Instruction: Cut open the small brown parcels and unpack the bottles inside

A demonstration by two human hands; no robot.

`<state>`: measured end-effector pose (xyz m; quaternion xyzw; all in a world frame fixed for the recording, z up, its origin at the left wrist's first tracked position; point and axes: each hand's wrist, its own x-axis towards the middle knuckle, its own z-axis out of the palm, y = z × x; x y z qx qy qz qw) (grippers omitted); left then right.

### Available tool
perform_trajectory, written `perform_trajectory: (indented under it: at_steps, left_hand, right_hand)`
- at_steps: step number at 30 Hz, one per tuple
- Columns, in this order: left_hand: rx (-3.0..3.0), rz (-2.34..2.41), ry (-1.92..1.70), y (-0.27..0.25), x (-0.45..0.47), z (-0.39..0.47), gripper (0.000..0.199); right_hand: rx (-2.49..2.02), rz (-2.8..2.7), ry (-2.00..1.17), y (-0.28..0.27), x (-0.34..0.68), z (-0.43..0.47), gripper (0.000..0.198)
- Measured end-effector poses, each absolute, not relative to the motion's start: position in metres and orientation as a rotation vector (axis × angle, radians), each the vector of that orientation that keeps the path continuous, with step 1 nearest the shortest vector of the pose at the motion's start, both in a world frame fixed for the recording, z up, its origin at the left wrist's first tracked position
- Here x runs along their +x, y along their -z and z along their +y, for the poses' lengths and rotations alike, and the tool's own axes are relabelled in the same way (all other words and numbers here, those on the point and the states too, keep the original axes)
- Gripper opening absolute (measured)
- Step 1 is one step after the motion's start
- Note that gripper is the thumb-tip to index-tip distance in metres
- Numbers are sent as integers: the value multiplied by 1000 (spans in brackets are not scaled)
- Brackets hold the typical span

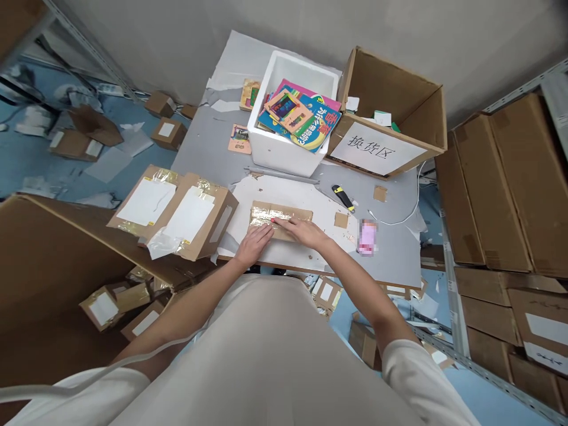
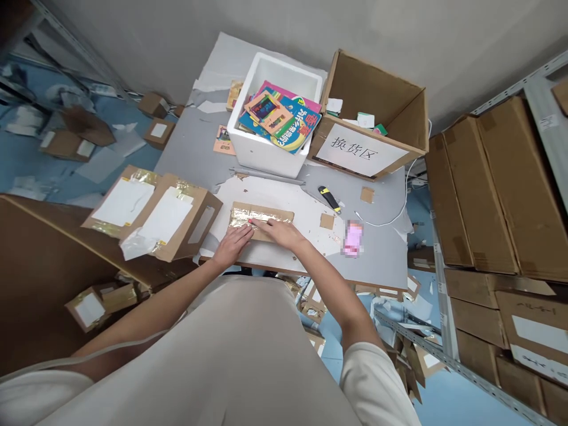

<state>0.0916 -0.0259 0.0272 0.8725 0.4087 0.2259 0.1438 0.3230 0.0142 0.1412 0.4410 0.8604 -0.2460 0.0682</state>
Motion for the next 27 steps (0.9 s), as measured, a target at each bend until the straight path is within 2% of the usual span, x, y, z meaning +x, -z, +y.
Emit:
perform_trajectory:
  at_steps: [4,15,21,27]
  left_hand:
    - [2531,1151,-705,-24,90,-24,39]
    - [2397,1180,-678,-19,91,-21,43]
    - [2426,1205,-634,-22,92,-22,45]
    - [2442,1231,-624,-25,91,-23,42]
  right_hand:
    - [1189,2525,616,-132,306,33,55]
    - [1134,2461,710,-141,297,49,60]
    - [1172,2336,636,-150,302,41,64]
    - [1326,2132,570,-178,357,23,66]
